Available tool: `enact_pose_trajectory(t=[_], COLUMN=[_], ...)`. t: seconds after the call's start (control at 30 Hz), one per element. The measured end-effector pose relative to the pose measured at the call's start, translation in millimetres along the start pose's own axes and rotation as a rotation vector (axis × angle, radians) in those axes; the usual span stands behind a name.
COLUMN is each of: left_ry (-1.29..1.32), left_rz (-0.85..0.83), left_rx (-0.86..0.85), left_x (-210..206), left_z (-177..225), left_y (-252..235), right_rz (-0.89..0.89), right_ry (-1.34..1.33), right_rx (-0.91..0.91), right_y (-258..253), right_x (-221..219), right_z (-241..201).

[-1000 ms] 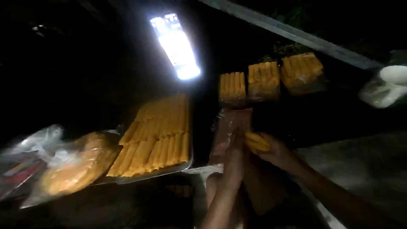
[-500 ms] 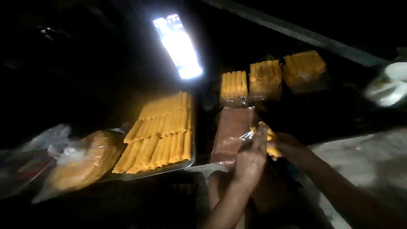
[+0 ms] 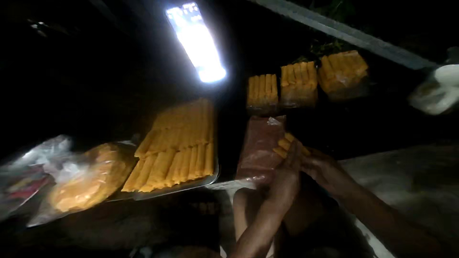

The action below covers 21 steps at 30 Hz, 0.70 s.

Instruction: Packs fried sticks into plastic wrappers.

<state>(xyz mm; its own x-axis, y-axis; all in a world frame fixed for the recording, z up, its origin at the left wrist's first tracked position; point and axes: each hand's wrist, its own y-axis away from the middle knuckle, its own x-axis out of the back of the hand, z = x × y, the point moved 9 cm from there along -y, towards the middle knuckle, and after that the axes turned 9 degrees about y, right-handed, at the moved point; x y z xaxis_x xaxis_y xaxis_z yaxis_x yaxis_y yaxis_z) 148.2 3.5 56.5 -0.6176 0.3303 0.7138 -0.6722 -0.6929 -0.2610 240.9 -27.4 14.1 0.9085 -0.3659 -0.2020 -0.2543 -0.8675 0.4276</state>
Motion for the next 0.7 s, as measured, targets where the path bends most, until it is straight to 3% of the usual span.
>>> enact_pose_trajectory(t=[0.37, 0.47, 0.6, 0.7], left_ry=[-0.067, -0.051, 0.011, 0.025], left_rz=[0.078, 0.026, -0.008, -0.047], left_rx=[-0.13, -0.119, -0.122, -0.041], left_x=[-7.9, -11.3, -9.7, -3.5], left_z=[9.5, 8.8, 10.0, 7.5], left_y=[0.0, 1.4, 0.8, -1.0], right_rz=[-0.005, -0.055, -0.06, -0.054], right_ry=[0.013, 0.086, -0.138, -0.148], right_rx=[0.154, 0.124, 0.002, -0.023], right_y=[-11.0, -12.2, -23.8, -38.4], right_x=[-6.2, -7.2, -17.2, -23.2], right_z=[-6.2, -3.7, -4.5, -6.4])
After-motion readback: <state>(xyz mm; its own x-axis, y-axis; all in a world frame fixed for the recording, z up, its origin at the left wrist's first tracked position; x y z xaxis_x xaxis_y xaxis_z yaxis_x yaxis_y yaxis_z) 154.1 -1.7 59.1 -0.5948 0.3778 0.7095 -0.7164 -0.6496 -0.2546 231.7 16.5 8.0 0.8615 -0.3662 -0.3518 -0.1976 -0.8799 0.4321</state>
